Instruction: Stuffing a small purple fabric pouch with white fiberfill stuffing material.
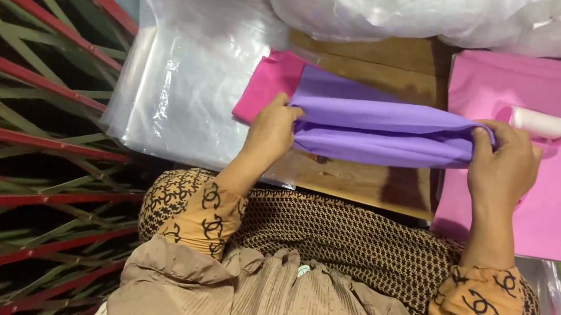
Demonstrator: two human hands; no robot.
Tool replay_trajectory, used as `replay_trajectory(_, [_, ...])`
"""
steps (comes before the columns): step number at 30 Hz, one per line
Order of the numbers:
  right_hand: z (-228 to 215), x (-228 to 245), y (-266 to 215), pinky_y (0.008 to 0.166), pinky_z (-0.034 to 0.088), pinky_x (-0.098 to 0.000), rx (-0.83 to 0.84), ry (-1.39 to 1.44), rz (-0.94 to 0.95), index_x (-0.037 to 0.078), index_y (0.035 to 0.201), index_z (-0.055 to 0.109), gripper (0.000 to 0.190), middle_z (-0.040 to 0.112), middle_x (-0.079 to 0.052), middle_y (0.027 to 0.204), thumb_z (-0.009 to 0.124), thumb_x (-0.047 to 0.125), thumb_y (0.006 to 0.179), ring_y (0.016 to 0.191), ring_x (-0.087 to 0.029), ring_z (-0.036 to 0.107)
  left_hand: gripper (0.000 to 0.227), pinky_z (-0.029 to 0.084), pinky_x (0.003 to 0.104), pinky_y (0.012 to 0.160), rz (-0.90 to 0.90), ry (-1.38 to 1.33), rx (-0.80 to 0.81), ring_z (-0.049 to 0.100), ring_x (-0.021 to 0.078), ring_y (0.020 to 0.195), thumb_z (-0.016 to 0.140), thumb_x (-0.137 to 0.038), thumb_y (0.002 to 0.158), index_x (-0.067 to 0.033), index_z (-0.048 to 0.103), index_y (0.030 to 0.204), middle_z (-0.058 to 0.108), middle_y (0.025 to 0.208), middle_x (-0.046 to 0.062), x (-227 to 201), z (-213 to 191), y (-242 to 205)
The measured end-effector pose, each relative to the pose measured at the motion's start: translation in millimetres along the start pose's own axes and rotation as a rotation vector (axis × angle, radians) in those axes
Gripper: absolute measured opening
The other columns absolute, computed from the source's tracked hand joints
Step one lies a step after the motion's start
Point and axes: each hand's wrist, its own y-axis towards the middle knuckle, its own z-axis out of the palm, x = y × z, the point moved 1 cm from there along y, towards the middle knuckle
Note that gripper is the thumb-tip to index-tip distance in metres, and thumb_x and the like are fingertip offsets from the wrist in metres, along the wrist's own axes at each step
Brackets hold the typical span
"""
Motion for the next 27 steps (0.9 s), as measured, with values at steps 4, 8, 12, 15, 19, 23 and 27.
replay_trajectory(4, [1, 10, 0, 0.078, 0.048, -0.0445, 0.026, 0.141, 0.064, 0.016, 0.115, 0.080, 0.016, 0.072, -0.009, 0.105, 0.067, 0.019, 0.108, 0.091, -0.030, 0.064, 0.029, 0.060, 0.052, 0.077, 0.171, 0.148, -0.126, 0.068, 0.0342, 0.081, 0.067, 0.005, 0.089, -0.0004, 0.068, 0.117, 0.056, 0.105, 0.011, 25, 20, 18])
replay_trajectory(8, [1, 20, 1, 0.081, 0.049, -0.0304, 0.022, 0.442, 0.114, 0.010, 0.118, 0.078, 0.018, 0.073, -0.002, 0.102, 0.064, 0.007, 0.107, 0.091, -0.014, 0.063, 0.035, 0.051, 0.049, 0.091, 0.178, 0.183, -0.303, 0.056, 0.0337, 0.104, 0.067, 0.001, 0.087, -0.0089, 0.074, 0.119, 0.067, 0.120, 0.009, 29, 27, 24])
replay_trajectory(12, [12, 16, -3, 0.078, 0.060, -0.0245, 0.182, 0.968, 0.488, 0.021, 0.118, 0.069, 0.014, 0.065, 0.006, 0.096, 0.057, 0.016, 0.112, 0.086, -0.006, 0.058, 0.038, 0.054, 0.037, 0.101, 0.139, -0.467, -0.341, 0.069, 0.0242, 0.111, 0.057, -0.001, 0.086, -0.0059, 0.075, 0.119, 0.074, 0.124, 0.007, 34, 35, 28])
replay_trajectory(15, [15, 18, -5, 0.053, 0.042, -0.0171, 0.308, 1.272, 0.698, 0.019, 0.110, 0.062, 0.010, 0.064, 0.005, 0.088, 0.054, 0.013, 0.110, 0.071, -0.004, 0.057, 0.037, 0.054, 0.022, 0.060, -0.084, -1.211, -0.066, 0.066, 0.0144, 0.069, 0.054, 0.021, 0.078, -0.0017, 0.075, 0.098, 0.075, 0.089, 0.010, 50, 69, 49])
replay_trajectory(19, [25, 5, -2, 0.076, 0.060, -0.0159, 0.328, 1.524, 0.800, 0.013, 0.109, 0.066, 0.013, 0.071, 0.000, 0.094, 0.058, 0.005, 0.103, 0.081, -0.005, 0.067, 0.047, 0.063, 0.046, 0.076, -0.280, -1.524, 0.120, 0.066, 0.0317, 0.090, 0.038, 0.023, 0.077, 0.0047, 0.068, 0.108, 0.066, 0.109, 0.025, 41, 52, 38])
replay_trajectory(23, [10, 1, 2, 0.070, 0.062, -0.0222, 0.383, 1.550, 0.890, 0.013, 0.103, 0.063, 0.006, 0.065, 0.002, 0.085, 0.063, 0.007, 0.102, 0.076, -0.009, 0.066, 0.029, 0.058, 0.035, 0.069, -0.149, -1.691, 0.226, 0.061, 0.0250, 0.090, 0.044, 0.010, 0.095, -0.0099, 0.064, 0.097, 0.065, 0.108, 0.016, 72, 33, 54])
replay_trajectory(27, [5, -13, 7, 0.069, 0.062, -0.0265, 0.480, 1.635, 0.865, 0.018, 0.104, 0.068, 0.003, 0.071, -0.002, 0.087, 0.066, 0.021, 0.105, 0.081, -0.016, 0.071, 0.018, 0.060, 0.037, 0.075, -0.108, -1.851, 0.387, 0.069, 0.0266, 0.088, 0.053, -0.001, 0.094, -0.0087, 0.067, 0.104, 0.069, 0.099, 0.013, 72, 3, 48])
